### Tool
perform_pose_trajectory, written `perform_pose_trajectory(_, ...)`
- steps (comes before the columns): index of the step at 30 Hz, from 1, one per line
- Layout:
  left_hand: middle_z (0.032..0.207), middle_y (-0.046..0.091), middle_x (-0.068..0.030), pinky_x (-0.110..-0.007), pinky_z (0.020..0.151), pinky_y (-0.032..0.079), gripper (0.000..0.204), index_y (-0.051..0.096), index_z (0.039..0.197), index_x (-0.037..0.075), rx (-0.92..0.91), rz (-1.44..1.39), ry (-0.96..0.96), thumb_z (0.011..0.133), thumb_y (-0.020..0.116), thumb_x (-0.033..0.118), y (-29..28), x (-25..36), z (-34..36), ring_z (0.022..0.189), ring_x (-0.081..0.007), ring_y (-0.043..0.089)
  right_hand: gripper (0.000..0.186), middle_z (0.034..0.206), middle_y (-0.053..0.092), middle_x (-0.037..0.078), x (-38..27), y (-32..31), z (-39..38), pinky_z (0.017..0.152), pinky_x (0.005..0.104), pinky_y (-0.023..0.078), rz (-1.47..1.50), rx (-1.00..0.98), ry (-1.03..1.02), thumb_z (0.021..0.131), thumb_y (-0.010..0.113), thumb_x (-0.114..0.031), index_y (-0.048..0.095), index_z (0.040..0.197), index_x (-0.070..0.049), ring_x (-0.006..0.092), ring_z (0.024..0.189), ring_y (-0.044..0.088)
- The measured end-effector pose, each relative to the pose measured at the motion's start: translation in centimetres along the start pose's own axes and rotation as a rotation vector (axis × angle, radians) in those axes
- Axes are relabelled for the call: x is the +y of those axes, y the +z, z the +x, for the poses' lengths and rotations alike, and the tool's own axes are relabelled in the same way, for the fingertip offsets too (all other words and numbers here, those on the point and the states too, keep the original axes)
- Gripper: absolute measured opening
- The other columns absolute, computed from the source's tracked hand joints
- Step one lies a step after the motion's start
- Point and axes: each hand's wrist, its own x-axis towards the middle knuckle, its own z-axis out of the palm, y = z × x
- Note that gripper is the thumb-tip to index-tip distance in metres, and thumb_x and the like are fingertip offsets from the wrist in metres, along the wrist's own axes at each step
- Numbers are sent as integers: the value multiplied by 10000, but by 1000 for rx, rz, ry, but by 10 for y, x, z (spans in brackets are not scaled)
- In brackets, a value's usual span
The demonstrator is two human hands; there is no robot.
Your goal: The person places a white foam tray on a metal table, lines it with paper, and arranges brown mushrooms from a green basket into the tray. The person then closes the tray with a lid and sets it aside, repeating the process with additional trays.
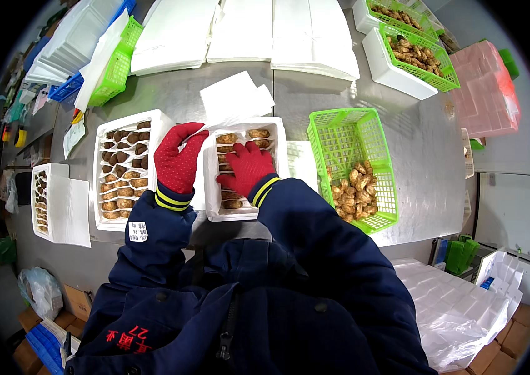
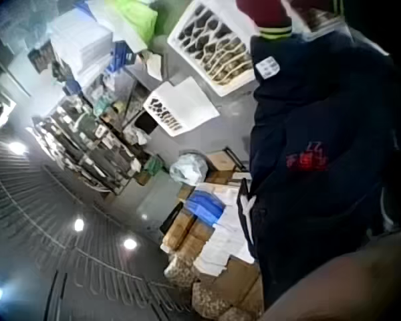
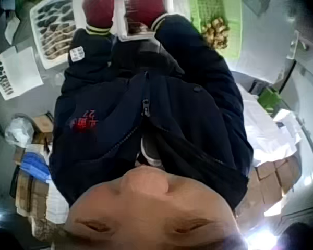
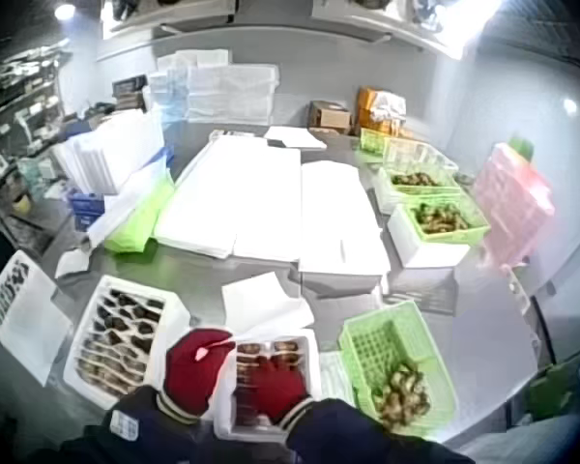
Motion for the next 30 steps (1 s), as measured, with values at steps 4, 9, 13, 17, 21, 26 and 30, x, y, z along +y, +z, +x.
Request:
perform_pose_trajectory(4,883,647,-47,-258,807,445,162,658,960,15,-10,15,-4,798,663,17,-3,0,0,868,-133,581,605,1293,478,161,3,0,3,896,521,417,8,-71,2,773,592,-533,567,1187,-93,344,1198,428)
perform_pose_trajectory(9,890,649,-53,-255,810,448,164,657,963,12,-18,35,-7,799,663,13,-3,1,2,882,-137,587,630,1367,431,150,4,-9,12,958,537,371,55,-39,8,794,565,-531,525,1249,-96,376,1261,377)
perform_pose_trajectory(13,898,651,-50,-259,808,449,182,657,974,10,-29,16,-20,792,669,1,-7,-7,-1,881,-134,578,377,1102,622,149,39,-25,2,899,376,456,782,391,224,827,643,-234,587,1151,-50,313,1052,575)
perform_pose_trajectory(17,901,654,-50,-257,808,448,199,659,987,9,-51,17,26,790,666,-14,-9,-9,-1,867,-128,575,410,1127,608,142,39,-106,-4,870,367,467,930,720,69,801,693,-184,581,1174,-56,298,1011,590)
perform_pose_trajectory(21,903,656,-52,-258,808,449,203,658,993,5,-77,-12,-11,791,661,-21,-11,-7,0,868,-129,577,515,1131,609,115,29,-143,6,966,399,403,304,585,-300,677,780,-125,608,1161,-97,320,1152,492)
perform_pose_trajectory(26,946,646,-103,-317,817,481,211,659,931,52,23,261,359,733,706,0,-5,-6,26,922,-236,608,198,889,660,63,53,-142,20,788,406,468,115,678,-441,707,711,-131,685,900,-103,280,881,603)
perform_pose_trajectory(30,926,634,-113,-365,785,476,298,681,909,63,261,337,729,639,725,-57,-15,72,53,906,-280,587,238,862,648,71,14,-197,15,768,414,458,-120,1016,-562,657,709,-71,688,891,-112,259,874,604)
